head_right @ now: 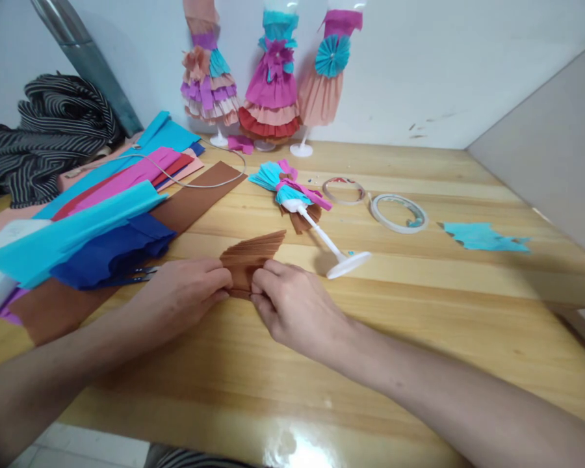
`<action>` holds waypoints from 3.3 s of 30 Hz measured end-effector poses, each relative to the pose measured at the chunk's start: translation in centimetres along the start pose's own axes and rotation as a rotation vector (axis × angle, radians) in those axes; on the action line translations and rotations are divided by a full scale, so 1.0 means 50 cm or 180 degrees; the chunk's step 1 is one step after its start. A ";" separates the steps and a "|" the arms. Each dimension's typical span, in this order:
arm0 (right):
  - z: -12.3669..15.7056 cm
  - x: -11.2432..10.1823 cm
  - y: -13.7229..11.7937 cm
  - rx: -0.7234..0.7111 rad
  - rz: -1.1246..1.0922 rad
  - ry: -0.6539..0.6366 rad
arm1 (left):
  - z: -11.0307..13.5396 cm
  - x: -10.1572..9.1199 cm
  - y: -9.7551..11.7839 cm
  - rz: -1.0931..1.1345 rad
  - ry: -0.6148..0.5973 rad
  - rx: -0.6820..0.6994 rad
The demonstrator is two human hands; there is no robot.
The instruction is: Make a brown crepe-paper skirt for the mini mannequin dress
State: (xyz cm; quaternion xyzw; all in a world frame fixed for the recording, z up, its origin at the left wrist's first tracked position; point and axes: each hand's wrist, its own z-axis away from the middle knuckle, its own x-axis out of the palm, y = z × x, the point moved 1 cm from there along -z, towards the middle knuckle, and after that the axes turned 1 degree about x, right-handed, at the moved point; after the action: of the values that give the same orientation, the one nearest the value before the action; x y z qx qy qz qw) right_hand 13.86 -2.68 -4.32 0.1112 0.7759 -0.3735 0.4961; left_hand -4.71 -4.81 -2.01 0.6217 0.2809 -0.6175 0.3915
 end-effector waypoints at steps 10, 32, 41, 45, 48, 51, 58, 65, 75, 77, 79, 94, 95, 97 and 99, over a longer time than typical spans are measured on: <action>-0.005 0.001 0.005 0.0421 0.0180 -0.0138 | -0.007 0.005 0.000 0.0320 -0.0127 -0.0511; -0.015 0.007 0.019 0.0337 -0.0036 0.0156 | -0.016 0.014 -0.002 0.0484 0.0297 -0.0633; -0.019 0.003 0.018 0.0546 -0.0077 0.0139 | -0.019 0.015 -0.006 0.0430 0.0342 -0.0618; -0.020 0.003 0.020 0.0451 -0.0006 0.0074 | -0.021 0.016 -0.007 0.0437 0.0279 -0.0625; -0.022 0.005 0.021 0.0450 0.0017 0.0022 | -0.023 0.019 -0.008 0.0388 0.0295 -0.0632; -0.024 0.007 0.021 0.0459 0.0068 -0.0030 | -0.023 0.022 -0.008 0.0290 0.0365 -0.0605; -0.022 0.007 0.019 0.0574 0.0202 -0.0010 | -0.021 0.025 -0.008 0.0194 0.0446 -0.0565; -0.024 0.007 0.023 0.0523 0.0211 -0.0060 | -0.024 0.026 -0.012 0.0315 0.0344 -0.0600; -0.026 0.006 0.022 0.0546 0.0255 -0.0050 | -0.027 0.023 -0.016 0.0688 0.0315 -0.0842; -0.028 0.007 0.023 0.0539 0.0255 -0.0043 | -0.029 0.023 -0.019 0.0756 0.0326 -0.0880; -0.029 0.008 0.023 0.0538 0.0261 -0.0040 | -0.030 0.023 -0.019 0.0763 0.0320 -0.0881; -0.027 0.007 0.016 0.0699 0.0225 -0.0031 | -0.021 0.024 -0.009 0.0533 0.0261 -0.0801; -0.026 0.007 0.016 0.0689 0.0223 -0.0047 | -0.020 0.025 -0.009 0.0464 0.0304 -0.0752; -0.026 0.007 0.016 0.0635 0.0227 -0.0039 | -0.019 0.025 -0.008 0.0330 0.0405 -0.0659; -0.025 0.006 0.017 0.0545 0.0213 0.0059 | -0.019 0.025 -0.008 0.0238 0.0497 -0.0578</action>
State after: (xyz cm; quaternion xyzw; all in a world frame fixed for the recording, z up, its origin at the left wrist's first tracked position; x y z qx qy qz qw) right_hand 13.32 -1.29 -4.68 0.1825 0.7416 -0.4206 0.4898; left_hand -4.42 -3.99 -3.35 0.6400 0.3419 -0.5241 0.4459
